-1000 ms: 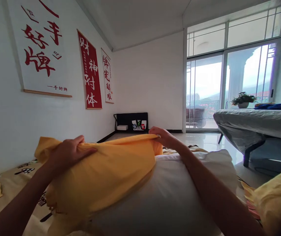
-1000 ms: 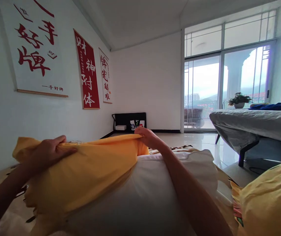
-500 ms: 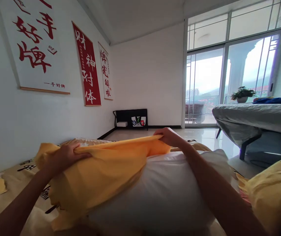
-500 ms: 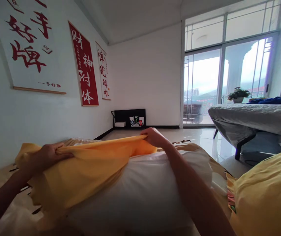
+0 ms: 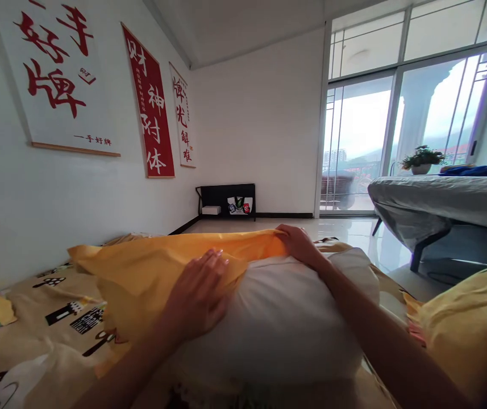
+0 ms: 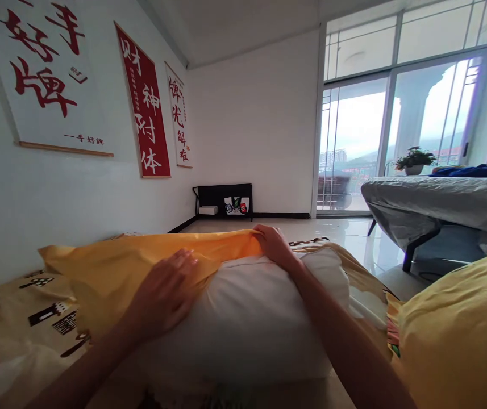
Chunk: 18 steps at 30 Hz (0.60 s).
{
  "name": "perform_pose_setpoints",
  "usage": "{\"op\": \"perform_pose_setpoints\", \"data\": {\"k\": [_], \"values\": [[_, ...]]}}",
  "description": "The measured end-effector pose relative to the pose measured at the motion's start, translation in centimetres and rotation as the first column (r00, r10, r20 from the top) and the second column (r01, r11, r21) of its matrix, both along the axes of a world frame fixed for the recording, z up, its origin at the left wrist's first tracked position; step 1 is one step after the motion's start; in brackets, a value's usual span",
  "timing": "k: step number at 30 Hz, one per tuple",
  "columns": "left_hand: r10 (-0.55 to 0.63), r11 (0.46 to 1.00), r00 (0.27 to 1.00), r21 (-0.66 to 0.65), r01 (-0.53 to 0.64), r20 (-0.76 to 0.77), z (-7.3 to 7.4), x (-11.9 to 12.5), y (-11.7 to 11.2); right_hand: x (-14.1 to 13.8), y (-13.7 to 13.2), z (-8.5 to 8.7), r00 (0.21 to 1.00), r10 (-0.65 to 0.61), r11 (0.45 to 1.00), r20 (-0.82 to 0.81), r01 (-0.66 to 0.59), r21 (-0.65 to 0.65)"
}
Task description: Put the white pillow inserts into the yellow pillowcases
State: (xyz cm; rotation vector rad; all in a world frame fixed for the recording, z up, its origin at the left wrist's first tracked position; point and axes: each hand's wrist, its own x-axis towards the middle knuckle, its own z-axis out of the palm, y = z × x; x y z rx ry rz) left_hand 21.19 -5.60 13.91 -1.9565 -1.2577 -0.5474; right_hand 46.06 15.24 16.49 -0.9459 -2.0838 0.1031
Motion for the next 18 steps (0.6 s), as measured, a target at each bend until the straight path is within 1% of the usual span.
{"op": "perform_pose_setpoints", "data": {"k": [2,3,4,6,8,10,12,14,16,18], "values": [[0.034,0.992,0.999,-0.118,-0.034,-0.001,-0.9,1.8,1.1,0.6,-0.5,0.1,0.994,-0.108,0.994,0.026,0.108,-0.008],[0.065,0.987,0.998,-0.146,-0.063,0.014,-1.4,2.1,1.8,1.1,-0.9,0.1,0.986,-0.146,0.989,0.077,0.147,-0.016],[0.094,0.985,0.995,-0.151,-0.088,0.027,-1.8,2.1,2.4,1.6,-1.4,0.0,0.977,-0.153,0.987,0.147,0.157,-0.017],[0.119,0.988,0.992,-0.103,-0.115,0.031,-2.6,1.6,3.4,3.0,-2.7,-0.6,0.955,-0.104,0.995,0.278,0.102,0.02],[0.1,0.995,0.995,-0.016,-0.1,0.017,-3.2,1.1,4.1,4.4,-4.4,-1.7,0.936,-0.052,0.992,0.349,0.009,0.123],[0.059,0.996,0.998,0.062,-0.06,0.016,-3.6,0.8,4.8,5.3,-5.9,-3.6,0.926,-0.07,0.967,0.372,-0.029,0.253],[0.028,0.993,0.999,0.115,-0.033,0.044,-3.8,0.7,5.8,5.4,-7.1,-5.9,0.917,-0.151,0.93,0.368,0.006,0.366],[0.045,0.991,0.993,0.123,-0.058,0.108,-4.0,0.8,7.3,4.8,-7.4,-8.6,0.918,-0.228,0.895,0.325,0.066,0.441],[0.118,0.987,0.973,0.082,-0.136,0.198,-4.3,0.9,9.3,4.0,-6.9,-11.4,0.925,-0.268,0.883,0.271,0.124,0.452],[0.207,0.976,0.94,0.002,-0.216,0.272,-5.2,0.7,11.4,3.5,-5.4,-14.1,0.933,-0.269,0.904,0.238,0.159,0.396]]}}
